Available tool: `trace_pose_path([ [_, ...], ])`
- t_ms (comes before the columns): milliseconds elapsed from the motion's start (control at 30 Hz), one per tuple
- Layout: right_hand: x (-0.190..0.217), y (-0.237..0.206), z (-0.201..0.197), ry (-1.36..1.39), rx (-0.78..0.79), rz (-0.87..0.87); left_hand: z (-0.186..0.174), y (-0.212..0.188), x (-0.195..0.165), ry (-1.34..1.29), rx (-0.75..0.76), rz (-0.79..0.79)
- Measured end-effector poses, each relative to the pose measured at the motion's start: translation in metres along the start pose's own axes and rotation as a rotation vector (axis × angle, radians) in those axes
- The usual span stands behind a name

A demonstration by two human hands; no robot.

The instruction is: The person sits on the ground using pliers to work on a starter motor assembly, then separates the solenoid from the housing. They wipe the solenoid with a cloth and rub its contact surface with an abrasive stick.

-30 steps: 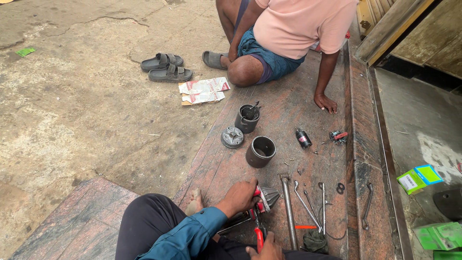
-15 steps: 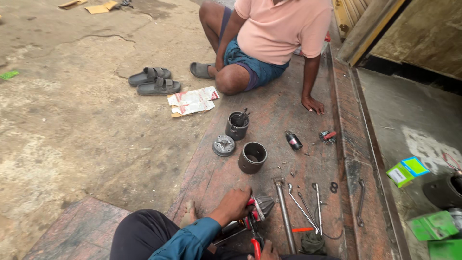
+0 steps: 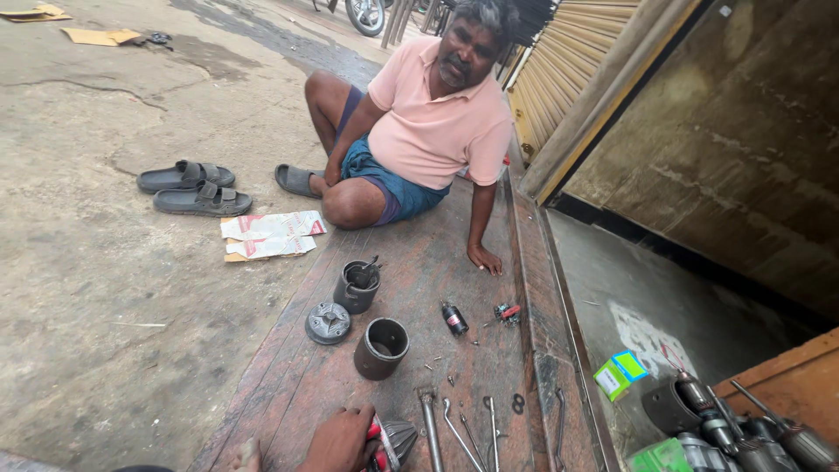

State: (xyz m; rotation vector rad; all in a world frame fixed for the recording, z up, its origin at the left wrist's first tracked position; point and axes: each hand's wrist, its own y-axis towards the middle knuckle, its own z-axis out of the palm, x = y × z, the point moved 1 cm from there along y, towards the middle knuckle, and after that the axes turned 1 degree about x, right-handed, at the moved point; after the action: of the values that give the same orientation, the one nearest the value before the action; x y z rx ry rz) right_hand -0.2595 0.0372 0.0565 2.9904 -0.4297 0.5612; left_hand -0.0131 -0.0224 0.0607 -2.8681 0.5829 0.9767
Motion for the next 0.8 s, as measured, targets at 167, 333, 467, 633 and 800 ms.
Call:
trace_pose_path([
  [167,0.020,-0.040,0.054,-0.028,0.028,0.004,-0.006,-0.016,0.002,-0.065,-0.064,0.007],
  [333,0.008,-0.070,0.087,-0.029,0.156,0.051,-0.019,-0.015,-0.006,-0.053,-0.018,0.004],
  [467,-0.003,-0.086,0.075,-0.034,0.346,0.055,-0.026,-0.005,-0.011,-0.045,0.052,0.027],
  [633,-0.006,-0.112,-0.002,0.112,0.522,-0.078,-0.030,-0.009,0.003,-0.195,0.168,-0.105],
  [800,0.007,-0.091,-0.078,1.444,0.839,0.420,-0.031,-0.012,0.003,-0.131,0.218,-0.297],
])
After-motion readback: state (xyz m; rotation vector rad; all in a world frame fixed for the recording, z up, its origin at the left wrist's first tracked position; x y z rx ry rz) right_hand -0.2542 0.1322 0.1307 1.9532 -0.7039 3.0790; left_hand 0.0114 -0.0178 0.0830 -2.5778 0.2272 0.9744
